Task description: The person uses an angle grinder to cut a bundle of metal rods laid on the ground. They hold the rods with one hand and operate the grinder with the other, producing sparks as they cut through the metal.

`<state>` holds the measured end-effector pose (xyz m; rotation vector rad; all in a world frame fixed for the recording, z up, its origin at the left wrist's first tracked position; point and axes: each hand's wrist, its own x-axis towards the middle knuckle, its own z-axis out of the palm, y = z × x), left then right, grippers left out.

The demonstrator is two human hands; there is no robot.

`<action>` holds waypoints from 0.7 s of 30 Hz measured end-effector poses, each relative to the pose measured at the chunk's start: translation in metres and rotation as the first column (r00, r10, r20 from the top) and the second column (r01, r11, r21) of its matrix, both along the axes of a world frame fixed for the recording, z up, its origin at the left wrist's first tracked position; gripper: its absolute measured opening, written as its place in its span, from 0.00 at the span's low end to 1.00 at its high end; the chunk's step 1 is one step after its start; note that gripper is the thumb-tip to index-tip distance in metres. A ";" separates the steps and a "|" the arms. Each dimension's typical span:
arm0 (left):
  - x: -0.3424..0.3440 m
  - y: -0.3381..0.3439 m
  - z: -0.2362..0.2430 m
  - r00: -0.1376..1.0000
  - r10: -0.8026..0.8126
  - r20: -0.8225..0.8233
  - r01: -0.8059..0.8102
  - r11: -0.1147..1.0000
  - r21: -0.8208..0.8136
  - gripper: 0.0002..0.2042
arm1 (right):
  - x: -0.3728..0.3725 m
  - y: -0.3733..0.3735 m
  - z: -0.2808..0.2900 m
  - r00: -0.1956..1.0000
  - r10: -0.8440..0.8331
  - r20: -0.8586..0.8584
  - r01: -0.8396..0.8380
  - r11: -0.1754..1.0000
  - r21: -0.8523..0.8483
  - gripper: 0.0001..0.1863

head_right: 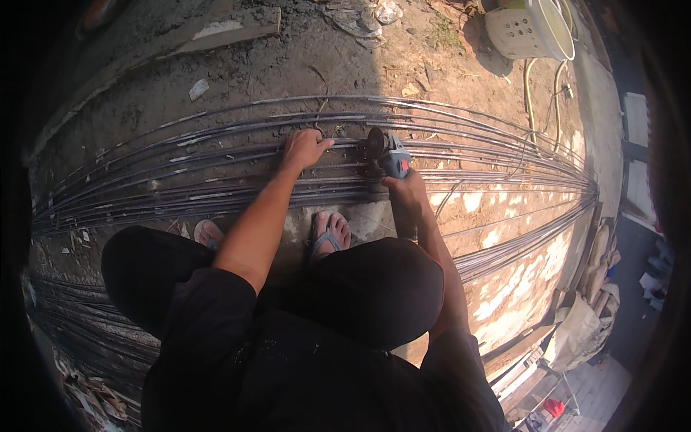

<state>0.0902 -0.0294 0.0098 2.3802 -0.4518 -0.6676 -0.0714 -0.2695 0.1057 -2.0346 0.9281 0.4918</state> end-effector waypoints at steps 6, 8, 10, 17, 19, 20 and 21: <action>0.000 0.000 -0.003 1.000 -0.007 0.018 0.007 1.000 -0.015 0.22 | 0.005 0.002 0.002 1.000 0.012 0.015 -0.012 0.999 -0.043 0.21; 0.000 0.001 -0.002 1.000 0.007 0.010 -0.007 1.000 -0.025 0.22 | 0.005 0.004 0.004 1.000 -0.001 0.014 0.001 0.999 -0.042 0.20; 0.001 0.001 -0.001 1.000 0.015 -0.016 -0.015 1.000 -0.014 0.23 | 0.004 0.005 0.006 1.000 0.009 0.005 -0.008 0.997 -0.073 0.19; 0.002 -0.001 0.000 1.000 0.007 -0.005 -0.007 1.000 -0.009 0.21 | 0.005 0.006 0.008 1.000 0.012 -0.006 -0.012 0.999 -0.035 0.20; 0.003 0.000 -0.001 0.999 0.000 -0.052 0.000 1.000 -0.001 0.23 | 0.006 0.005 0.008 1.000 0.022 0.020 -0.022 1.000 -0.008 0.20; 0.003 0.000 -0.001 0.998 -0.001 -0.070 0.002 1.000 0.003 0.24 | 0.006 0.005 0.008 1.000 0.029 0.009 -0.029 0.999 -0.044 0.21; 0.003 0.000 -0.001 0.998 -0.011 -0.056 0.011 1.000 0.002 0.24 | 0.007 0.005 0.008 0.999 0.038 -0.005 -0.038 0.997 -0.072 0.21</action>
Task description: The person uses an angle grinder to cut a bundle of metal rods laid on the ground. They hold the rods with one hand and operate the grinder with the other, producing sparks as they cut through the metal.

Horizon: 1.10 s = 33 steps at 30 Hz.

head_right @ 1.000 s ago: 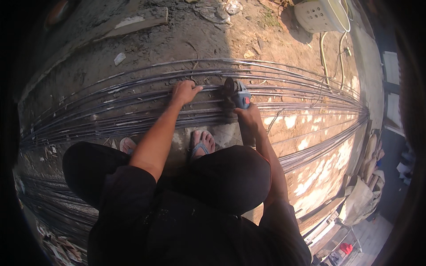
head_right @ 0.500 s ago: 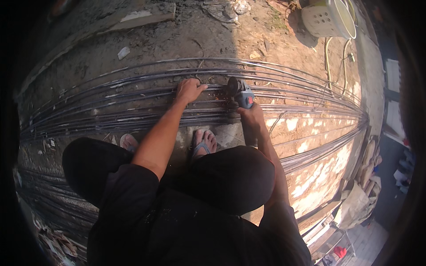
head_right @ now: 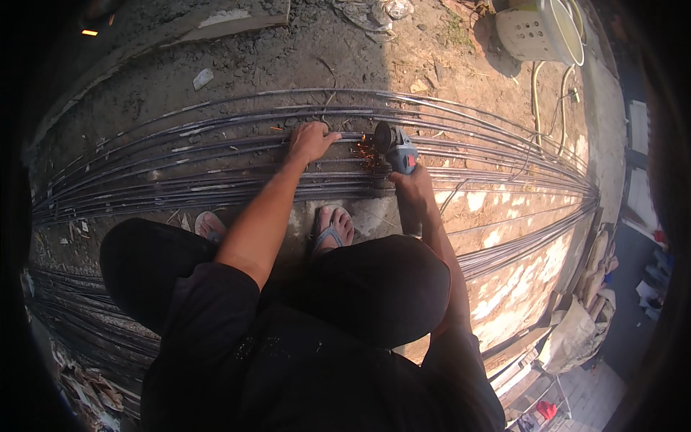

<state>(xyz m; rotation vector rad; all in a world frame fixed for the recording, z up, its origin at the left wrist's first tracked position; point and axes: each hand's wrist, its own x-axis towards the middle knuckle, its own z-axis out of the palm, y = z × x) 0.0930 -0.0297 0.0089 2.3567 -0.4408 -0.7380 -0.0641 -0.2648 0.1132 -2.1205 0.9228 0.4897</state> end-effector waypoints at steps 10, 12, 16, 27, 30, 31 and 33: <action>-0.006 -0.002 -0.011 0.997 0.044 0.071 -0.042 0.999 -0.031 0.22 | 0.012 0.001 -0.006 1.000 0.024 0.008 -0.024 0.999 -0.034 0.15; -0.007 -0.003 -0.017 0.998 0.026 0.054 -0.023 0.998 -0.054 0.22 | 0.014 0.001 -0.005 1.000 -0.011 0.013 0.011 1.000 -0.005 0.14; -0.012 -0.004 -0.020 0.989 0.107 0.104 -0.103 0.994 -0.043 0.22 | 0.017 0.002 -0.011 0.997 -0.039 0.070 0.029 0.990 0.136 0.11; -0.015 0.001 -0.002 0.988 0.141 0.062 -0.137 0.988 -0.066 0.24 | 0.002 -0.051 -0.076 0.996 -0.025 0.088 0.020 0.998 0.056 0.17; -0.016 -0.001 -0.003 0.981 0.180 0.072 -0.175 0.981 -0.080 0.23 | -0.002 -0.049 -0.086 0.978 -0.037 0.206 0.021 0.997 0.081 0.16; -0.017 -0.002 -0.005 0.982 0.177 0.071 -0.172 0.982 -0.072 0.23 | -0.004 -0.046 -0.086 0.963 -0.029 0.266 0.009 0.997 0.075 0.16; -0.016 -0.005 -0.011 0.984 0.166 0.057 -0.164 0.985 -0.049 0.23 | -0.002 -0.038 -0.082 0.960 -0.050 0.276 0.025 0.995 0.093 0.16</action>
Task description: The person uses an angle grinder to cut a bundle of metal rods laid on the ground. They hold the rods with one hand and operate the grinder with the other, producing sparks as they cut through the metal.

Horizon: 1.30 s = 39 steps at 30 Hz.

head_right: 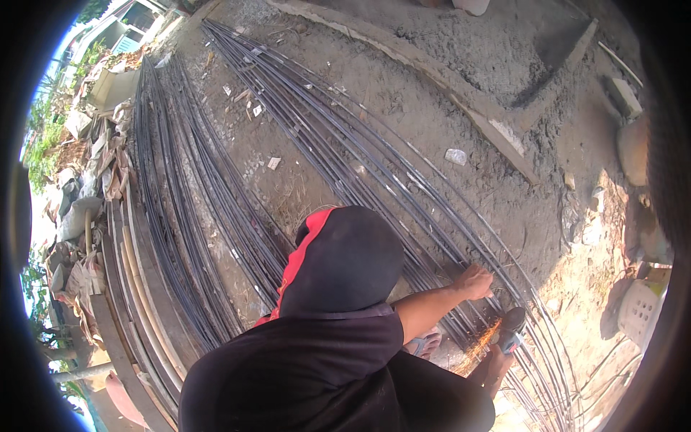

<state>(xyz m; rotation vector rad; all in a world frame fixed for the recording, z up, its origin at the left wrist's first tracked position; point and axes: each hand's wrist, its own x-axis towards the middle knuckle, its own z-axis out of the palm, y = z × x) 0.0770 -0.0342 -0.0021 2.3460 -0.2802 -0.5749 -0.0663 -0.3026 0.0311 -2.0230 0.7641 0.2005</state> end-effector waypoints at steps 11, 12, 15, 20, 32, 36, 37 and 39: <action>0.000 0.002 0.003 0.999 0.017 0.027 -0.016 0.999 -0.041 0.21 | 0.008 0.029 0.051 0.978 -0.032 -0.206 0.040 0.999 0.033 0.16; -0.001 0.003 0.004 0.998 0.032 0.055 -0.029 0.998 -0.054 0.21 | 0.007 0.030 0.051 0.969 -0.068 -0.239 0.073 0.997 0.014 0.16; -0.001 0.003 0.004 0.998 0.027 0.065 -0.024 0.999 -0.046 0.21 | 0.005 0.031 0.053 0.976 -0.017 -0.218 0.017 1.000 -0.004 0.15; -0.002 -0.001 -0.003 0.998 0.026 0.052 -0.024 0.999 -0.036 0.22 | 0.004 0.028 0.050 0.979 0.003 -0.203 -0.006 1.000 -0.016 0.13; 0.002 0.011 0.015 0.999 -0.048 0.025 0.049 0.999 -0.023 0.23 | 0.012 0.019 0.039 0.957 -0.027 -0.290 0.022 1.000 -0.020 0.14; 0.002 0.011 0.010 0.999 -0.020 0.040 0.021 0.999 -0.029 0.22 | 0.013 0.030 0.055 0.934 -0.028 -0.357 -0.004 0.996 -0.089 0.14; 0.003 0.010 0.008 0.997 -0.036 0.066 0.037 0.999 -0.014 0.22 | 0.014 0.031 0.058 0.935 -0.023 -0.354 -0.018 0.993 -0.113 0.14; 0.007 0.006 0.004 0.996 -0.077 -0.039 0.078 0.997 0.027 0.22 | 0.011 0.031 0.061 0.951 -0.030 -0.306 0.039 0.999 0.023 0.11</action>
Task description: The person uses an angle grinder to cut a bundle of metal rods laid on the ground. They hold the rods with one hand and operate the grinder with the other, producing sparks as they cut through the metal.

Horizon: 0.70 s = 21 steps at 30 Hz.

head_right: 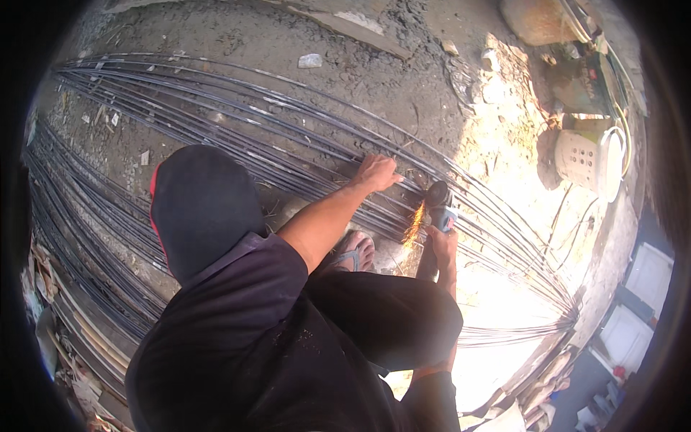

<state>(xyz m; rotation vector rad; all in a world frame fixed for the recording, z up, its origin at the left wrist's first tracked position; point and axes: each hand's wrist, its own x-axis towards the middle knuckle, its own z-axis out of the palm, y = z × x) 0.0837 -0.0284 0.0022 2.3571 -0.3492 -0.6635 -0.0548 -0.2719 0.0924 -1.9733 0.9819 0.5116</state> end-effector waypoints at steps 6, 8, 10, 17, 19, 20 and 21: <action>0.006 -0.001 -0.004 0.997 -0.067 -0.031 0.067 0.998 0.020 0.22 | -0.002 -0.002 -0.004 0.998 0.038 -0.044 -0.042 0.994 -0.105 0.14; 0.004 0.000 -0.005 0.998 -0.051 0.025 0.051 0.999 0.002 0.22 | -0.002 0.000 -0.002 0.999 0.046 -0.002 -0.046 0.999 -0.007 0.16; 0.002 0.000 -0.007 0.998 -0.038 0.057 0.039 0.999 -0.009 0.21 | -0.001 0.002 0.005 1.000 0.022 -0.016 -0.022 1.000 0.006 0.16; 0.002 -0.001 -0.011 0.997 -0.042 0.067 0.043 0.999 -0.013 0.21 | 0.009 0.010 0.014 0.998 0.028 -0.047 -0.029 1.000 -0.009 0.13; 0.004 -0.001 -0.012 0.997 -0.064 0.030 0.064 0.998 0.007 0.22 | 0.009 0.011 0.011 0.996 -0.012 -0.093 0.007 0.999 -0.053 0.14; 0.004 -0.001 -0.012 0.997 -0.071 0.013 0.070 0.997 0.019 0.22 | 0.009 0.009 0.011 0.996 -0.005 -0.086 0.000 0.998 -0.058 0.14; 0.004 -0.001 -0.012 0.997 -0.071 0.016 0.071 0.997 0.017 0.22 | 0.008 0.009 0.010 0.997 0.011 -0.071 -0.014 0.998 -0.055 0.14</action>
